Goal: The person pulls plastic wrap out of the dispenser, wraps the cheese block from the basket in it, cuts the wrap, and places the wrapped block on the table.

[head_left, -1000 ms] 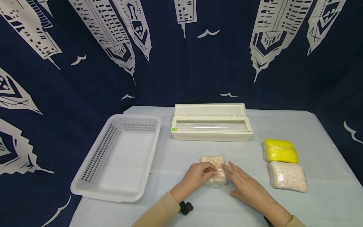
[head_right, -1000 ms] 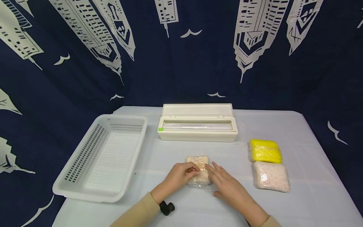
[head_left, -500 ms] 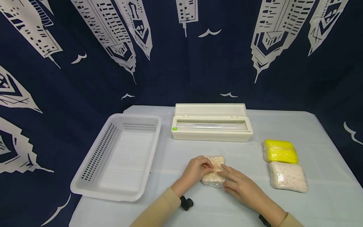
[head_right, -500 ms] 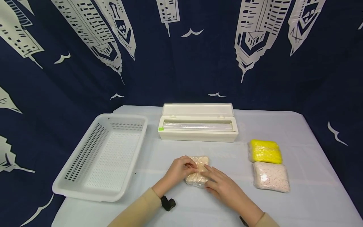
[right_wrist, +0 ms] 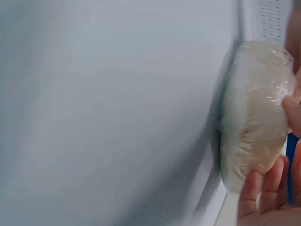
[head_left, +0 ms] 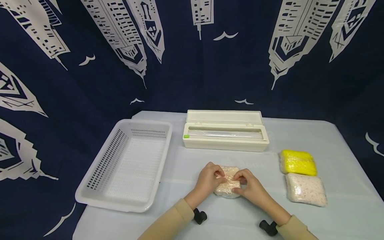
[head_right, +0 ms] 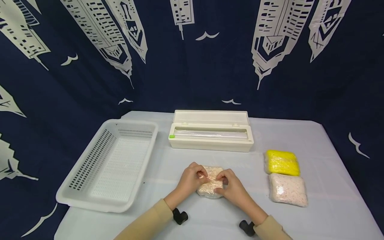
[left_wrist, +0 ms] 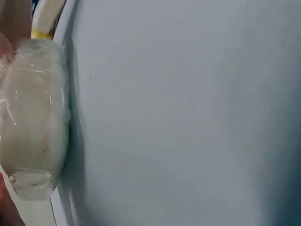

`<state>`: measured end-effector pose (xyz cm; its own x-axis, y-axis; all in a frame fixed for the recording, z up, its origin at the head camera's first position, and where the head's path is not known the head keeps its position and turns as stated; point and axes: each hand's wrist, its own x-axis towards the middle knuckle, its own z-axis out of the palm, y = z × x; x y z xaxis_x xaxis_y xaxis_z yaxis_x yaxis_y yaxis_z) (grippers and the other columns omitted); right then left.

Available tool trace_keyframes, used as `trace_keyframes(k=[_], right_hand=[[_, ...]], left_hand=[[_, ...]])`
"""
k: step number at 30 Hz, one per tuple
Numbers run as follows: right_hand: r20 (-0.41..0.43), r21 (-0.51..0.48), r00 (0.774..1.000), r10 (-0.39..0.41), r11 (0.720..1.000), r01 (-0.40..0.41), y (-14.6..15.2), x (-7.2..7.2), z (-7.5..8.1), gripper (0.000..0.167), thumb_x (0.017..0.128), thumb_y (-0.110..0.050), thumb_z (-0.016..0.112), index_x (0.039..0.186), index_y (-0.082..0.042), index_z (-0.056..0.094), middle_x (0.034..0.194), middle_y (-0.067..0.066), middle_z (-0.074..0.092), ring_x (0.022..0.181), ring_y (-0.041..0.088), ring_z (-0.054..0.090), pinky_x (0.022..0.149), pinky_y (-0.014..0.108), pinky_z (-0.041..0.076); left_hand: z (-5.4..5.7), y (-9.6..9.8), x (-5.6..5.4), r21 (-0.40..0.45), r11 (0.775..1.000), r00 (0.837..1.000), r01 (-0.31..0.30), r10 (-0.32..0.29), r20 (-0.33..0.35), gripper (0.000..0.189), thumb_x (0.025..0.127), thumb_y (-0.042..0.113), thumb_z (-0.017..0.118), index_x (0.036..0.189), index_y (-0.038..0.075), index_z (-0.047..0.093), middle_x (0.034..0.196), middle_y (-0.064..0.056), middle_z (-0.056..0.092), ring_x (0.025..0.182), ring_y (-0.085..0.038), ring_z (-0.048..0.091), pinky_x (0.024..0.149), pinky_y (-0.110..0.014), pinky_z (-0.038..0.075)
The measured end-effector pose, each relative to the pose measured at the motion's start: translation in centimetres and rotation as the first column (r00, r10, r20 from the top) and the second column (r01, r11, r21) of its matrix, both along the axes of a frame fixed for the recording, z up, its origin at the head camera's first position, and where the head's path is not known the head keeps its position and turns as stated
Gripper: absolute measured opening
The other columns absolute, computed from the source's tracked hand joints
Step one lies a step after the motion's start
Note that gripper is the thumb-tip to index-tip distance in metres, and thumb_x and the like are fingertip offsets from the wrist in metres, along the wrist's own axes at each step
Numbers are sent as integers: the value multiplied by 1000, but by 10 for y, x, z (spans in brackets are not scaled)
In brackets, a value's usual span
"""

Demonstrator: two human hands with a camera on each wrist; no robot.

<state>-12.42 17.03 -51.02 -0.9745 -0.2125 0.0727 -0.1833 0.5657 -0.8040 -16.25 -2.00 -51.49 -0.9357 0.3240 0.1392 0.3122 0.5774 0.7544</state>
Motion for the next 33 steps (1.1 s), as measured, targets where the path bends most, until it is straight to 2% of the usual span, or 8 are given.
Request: trace_keyframes(k=[4, 8, 14, 18, 22, 27, 30, 33], right_hand=[[231, -67, 971, -66, 994, 84, 1, -4, 1, 44, 74, -7, 84, 105, 1, 54, 105, 10, 53, 94, 18, 52, 80, 21, 49], [301, -114, 950, -84, 986, 124, 1, -6, 0, 46, 74, -5, 84, 105, 4, 52, 97, 9, 52, 87, 17, 50, 72, 20, 46], [337, -115, 934, -121, 979, 168, 0, -7, 0, 38, 77, -6, 81, 100, 3, 52, 89, 6, 51, 82, 15, 48, 66, 20, 43], [245, -41, 957, -155, 984, 170, -3, -2, 1, 27, 82, -9, 77, 97, -1, 56, 95, 8, 52, 88, 17, 51, 73, 23, 46], [-32, 72, 991, -133, 988, 135, -4, 8, 3, 14, 85, -8, 74, 96, -8, 65, 104, 7, 57, 101, 24, 55, 87, 40, 52], [-276, 221, 961, 26, 974, 37, -5, 16, 6, 31, 80, -16, 80, 109, -11, 69, 130, 11, 57, 126, 37, 47, 96, 60, 48], [-270, 287, 958, 92, 958, -11, -7, 17, 7, 48, 75, -25, 85, 117, -9, 67, 142, 13, 52, 137, 41, 40, 101, 62, 44], [-249, 322, 961, 123, 946, -37, -9, 18, 7, 62, 74, -30, 85, 125, -1, 64, 146, 15, 50, 140, 43, 38, 106, 62, 38]], left_hand=[[0, -1, -2, 64, 995, 988, -78, 69, 135, 21, 76, 16, 84, 86, 9, 66, 79, 2, 55, 68, -1, 43, 62, -14, 40], [-2, -3, -5, 134, 983, 961, -127, 88, 261, 25, 80, 9, 81, 92, 6, 59, 79, 1, 57, 68, -3, 47, 61, -15, 43], [-2, -4, -7, 60, 996, 983, -68, 57, 172, 19, 82, 8, 79, 84, 7, 60, 77, 2, 55, 67, -2, 46, 61, -15, 43], [6, -9, -1, -113, 993, 999, 24, -29, -39, 9, 86, 8, 73, 84, 14, 68, 85, 4, 58, 77, -4, 51, 69, -15, 44], [16, -17, 8, -313, 937, 955, 157, -225, -194, 11, 92, 18, 69, 101, 20, 74, 112, 5, 66, 109, -11, 57, 94, -23, 49], [15, -22, 15, -485, 817, 896, 311, -423, -138, 61, 82, 48, 75, 133, 18, 61, 152, -1, 45, 147, -23, 32, 117, -43, 33], [11, -21, 17, -510, 796, 888, 326, -443, -124, 74, 78, 54, 76, 139, 17, 55, 158, -4, 36, 150, -26, 25, 119, -46, 29], [7, -20, 16, -503, 803, 885, 319, -442, -146, 67, 84, 51, 70, 139, 15, 56, 157, -5, 37, 148, -26, 30, 118, -45, 31]])
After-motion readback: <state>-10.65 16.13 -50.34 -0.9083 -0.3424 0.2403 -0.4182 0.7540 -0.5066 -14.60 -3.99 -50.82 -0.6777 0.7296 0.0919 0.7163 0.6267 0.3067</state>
